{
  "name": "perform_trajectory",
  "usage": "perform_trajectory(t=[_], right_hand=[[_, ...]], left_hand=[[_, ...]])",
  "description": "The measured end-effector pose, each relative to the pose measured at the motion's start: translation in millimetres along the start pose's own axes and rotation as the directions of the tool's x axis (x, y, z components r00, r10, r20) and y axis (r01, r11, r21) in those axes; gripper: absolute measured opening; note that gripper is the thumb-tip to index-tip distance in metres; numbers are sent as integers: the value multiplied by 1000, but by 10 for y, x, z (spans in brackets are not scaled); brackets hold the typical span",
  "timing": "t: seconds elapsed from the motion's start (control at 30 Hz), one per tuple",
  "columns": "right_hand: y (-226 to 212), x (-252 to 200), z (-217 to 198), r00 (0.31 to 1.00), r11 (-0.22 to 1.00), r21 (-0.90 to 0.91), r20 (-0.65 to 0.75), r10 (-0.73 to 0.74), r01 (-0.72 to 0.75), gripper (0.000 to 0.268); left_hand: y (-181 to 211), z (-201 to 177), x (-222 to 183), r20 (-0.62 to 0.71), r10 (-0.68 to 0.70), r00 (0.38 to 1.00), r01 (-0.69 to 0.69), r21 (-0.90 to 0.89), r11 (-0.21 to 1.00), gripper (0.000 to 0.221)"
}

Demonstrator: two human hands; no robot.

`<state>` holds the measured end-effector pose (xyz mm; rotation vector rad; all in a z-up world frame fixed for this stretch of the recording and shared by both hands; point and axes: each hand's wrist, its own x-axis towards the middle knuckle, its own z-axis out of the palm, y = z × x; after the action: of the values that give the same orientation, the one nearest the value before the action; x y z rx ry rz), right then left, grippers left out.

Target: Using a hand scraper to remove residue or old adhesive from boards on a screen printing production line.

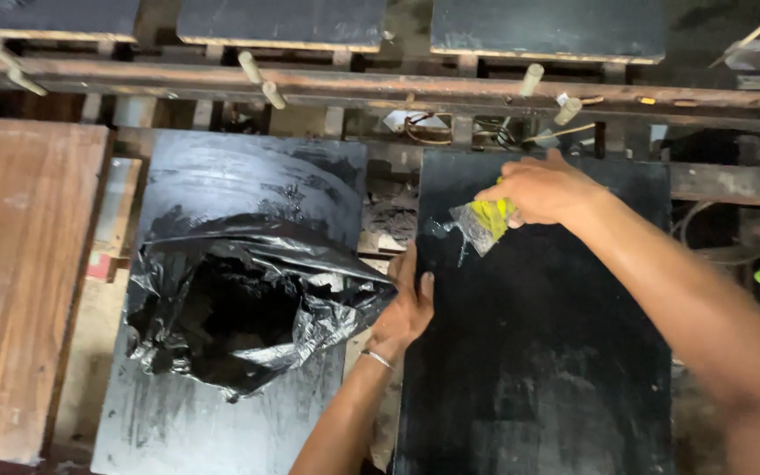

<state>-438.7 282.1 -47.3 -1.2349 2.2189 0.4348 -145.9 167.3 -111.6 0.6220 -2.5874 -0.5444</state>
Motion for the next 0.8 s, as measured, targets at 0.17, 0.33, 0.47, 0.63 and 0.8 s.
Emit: perform_trajectory(t=[0.17, 0.33, 0.47, 0.63, 0.8], right_hand=[[-175, 370, -459, 975, 917, -395, -181, -128, 47, 44], [-659, 277, -619, 974, 877, -449, -58, -221, 173, 39], [-721, 21, -500, 886, 802, -481, -103, -452, 354, 47], [-367, -238, -506, 983, 934, -315, -11, -182, 169, 68], [-553, -691, -431, 994, 976, -215, 104, 47, -23, 63]], left_hand=[[-124, 172, -191, 185, -62, 981, 37, 135, 990, 59], [25, 19, -27, 209, -94, 973, 92, 19, 996, 57], [76, -88, 16, 126, -30, 992, 31, -8, 999, 60], [121, -250, 129, 87, 9, 996, -15, 62, 998, 50], [26, -56, 200, 62, 66, 996, -68, 37, 997, 45]])
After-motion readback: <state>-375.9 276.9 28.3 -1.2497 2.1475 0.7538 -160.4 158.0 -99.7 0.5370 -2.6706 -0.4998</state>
